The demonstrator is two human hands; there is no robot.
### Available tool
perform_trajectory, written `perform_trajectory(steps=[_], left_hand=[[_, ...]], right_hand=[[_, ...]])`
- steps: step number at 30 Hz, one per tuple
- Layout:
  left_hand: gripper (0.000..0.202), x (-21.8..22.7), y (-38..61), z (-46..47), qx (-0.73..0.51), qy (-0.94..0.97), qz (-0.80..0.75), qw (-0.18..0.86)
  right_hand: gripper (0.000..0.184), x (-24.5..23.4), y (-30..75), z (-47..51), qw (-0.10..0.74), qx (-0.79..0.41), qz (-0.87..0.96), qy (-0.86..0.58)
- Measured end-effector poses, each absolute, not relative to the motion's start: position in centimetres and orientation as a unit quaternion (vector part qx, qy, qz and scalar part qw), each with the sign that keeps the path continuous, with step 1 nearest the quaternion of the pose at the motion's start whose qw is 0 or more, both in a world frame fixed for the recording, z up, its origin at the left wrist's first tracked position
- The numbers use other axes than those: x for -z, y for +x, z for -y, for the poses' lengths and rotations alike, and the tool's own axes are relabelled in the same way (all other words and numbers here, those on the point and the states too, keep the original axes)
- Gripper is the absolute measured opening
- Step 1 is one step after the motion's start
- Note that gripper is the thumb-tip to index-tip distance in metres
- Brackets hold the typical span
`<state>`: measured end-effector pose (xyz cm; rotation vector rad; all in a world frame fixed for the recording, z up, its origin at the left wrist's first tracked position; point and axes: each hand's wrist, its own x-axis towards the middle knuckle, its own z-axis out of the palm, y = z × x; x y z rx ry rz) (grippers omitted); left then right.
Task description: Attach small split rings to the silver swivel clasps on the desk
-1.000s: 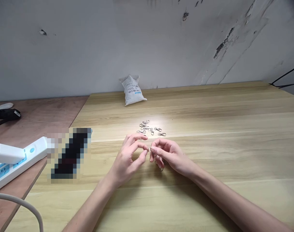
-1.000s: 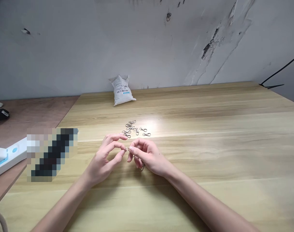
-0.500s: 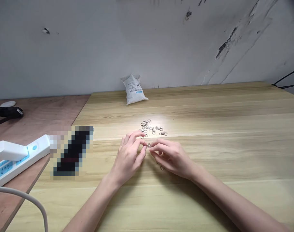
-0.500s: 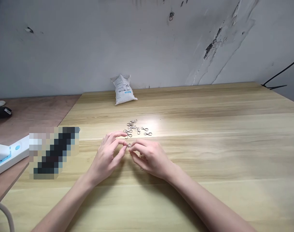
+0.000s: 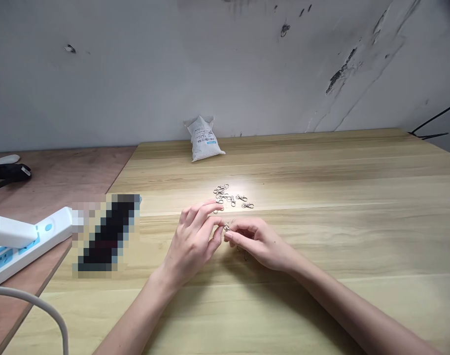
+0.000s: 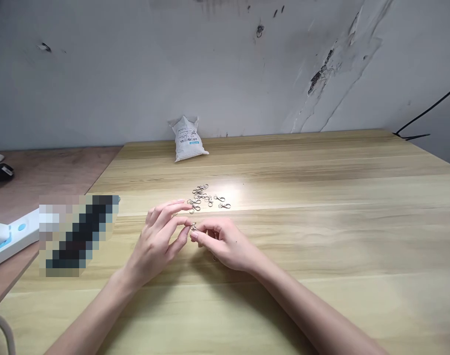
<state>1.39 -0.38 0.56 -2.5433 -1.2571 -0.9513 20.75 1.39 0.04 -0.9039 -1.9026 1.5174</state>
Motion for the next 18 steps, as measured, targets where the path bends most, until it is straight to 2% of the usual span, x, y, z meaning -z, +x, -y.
perform_trajectory(steps=[4, 7, 10, 13, 18], left_hand=[[0.01, -0.9, 1.4, 0.5, 0.325, -0.851, 0.394, 0.126], [0.01, -0.6, 1.5, 0.5, 0.324, -0.847, 0.402, 0.124], [0.009, -0.1, 1.7, 0.5, 0.305, -0.842, 0.441, 0.059], [0.011, 0.3, 1.7, 0.5, 0.273, -0.838, 0.473, -0.007], [0.013, 0.4, 1.3, 0.5, 0.233, -0.847, 0.475, -0.054]], right_hand=[[0.036, -0.5, 21.3, -1.8, 0.246, -0.497, 0.768, -0.319], [0.035, 0.0, 21.9, -2.3, 0.26, -0.313, 0.852, -0.329], [0.031, 0.5, 22.4, -2.7, 0.267, -0.105, 0.899, -0.33], [0.025, 0.7, 22.7, -2.7, 0.277, 0.037, 0.913, -0.298], [0.028, 0.7, 21.7, -1.7, 0.312, 0.089, 0.926, -0.195]])
